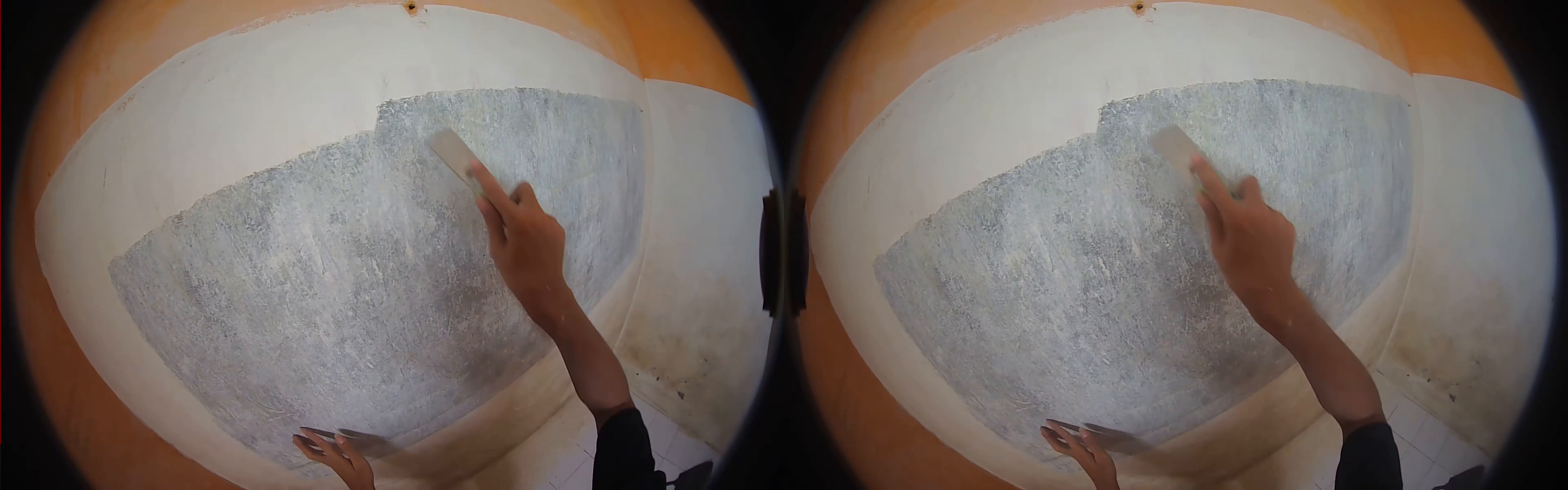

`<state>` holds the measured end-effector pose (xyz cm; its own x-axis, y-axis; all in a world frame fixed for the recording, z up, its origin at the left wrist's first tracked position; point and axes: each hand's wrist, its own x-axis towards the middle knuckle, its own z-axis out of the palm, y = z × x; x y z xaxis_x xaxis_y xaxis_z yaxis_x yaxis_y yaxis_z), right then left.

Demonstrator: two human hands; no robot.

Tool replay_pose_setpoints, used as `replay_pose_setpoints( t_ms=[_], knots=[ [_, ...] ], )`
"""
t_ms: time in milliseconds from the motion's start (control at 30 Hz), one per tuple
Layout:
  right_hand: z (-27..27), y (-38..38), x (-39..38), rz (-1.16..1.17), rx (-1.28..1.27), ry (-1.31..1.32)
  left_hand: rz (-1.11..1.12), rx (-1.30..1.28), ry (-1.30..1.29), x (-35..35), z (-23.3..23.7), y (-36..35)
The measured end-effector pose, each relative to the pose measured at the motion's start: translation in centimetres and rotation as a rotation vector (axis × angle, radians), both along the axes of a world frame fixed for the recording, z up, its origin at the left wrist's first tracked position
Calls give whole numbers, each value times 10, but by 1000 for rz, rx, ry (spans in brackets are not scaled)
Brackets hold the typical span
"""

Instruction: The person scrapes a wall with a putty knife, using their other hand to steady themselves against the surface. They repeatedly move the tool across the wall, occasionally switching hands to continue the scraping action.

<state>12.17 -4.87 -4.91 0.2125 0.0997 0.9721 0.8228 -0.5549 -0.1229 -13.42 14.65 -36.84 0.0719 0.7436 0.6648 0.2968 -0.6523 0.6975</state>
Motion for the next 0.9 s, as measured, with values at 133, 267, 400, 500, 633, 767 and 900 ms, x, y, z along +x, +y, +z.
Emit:
replay_pose_setpoints(
  t_ms=[133, 267, 400, 500, 633, 767, 900],
  knots=[
    [52, 21, -52, -65, -44, 134, -11, -21, 55, 6, 2, -2],
    [38, 36, -73, -73, -57, 285, -16, -69, 83, 0, 5, -6],
    [61, 45, -75, -88, -28, 291, -31, -64, 83, 1, 6, -3],
    [45, 32, -75, 10, -75, 339, -57, -78, 67, 1, 11, -9],
    [59, 44, -63, 80, 16, 274, -39, -88, 113, -2, 15, -10],
    [47, 35, -68, 71, -26, 249, -61, -147, 130, -8, 16, -17],
    [55, 44, -68, 130, 10, 199, -38, -321, 170, -11, 32, -28]
  ],
)
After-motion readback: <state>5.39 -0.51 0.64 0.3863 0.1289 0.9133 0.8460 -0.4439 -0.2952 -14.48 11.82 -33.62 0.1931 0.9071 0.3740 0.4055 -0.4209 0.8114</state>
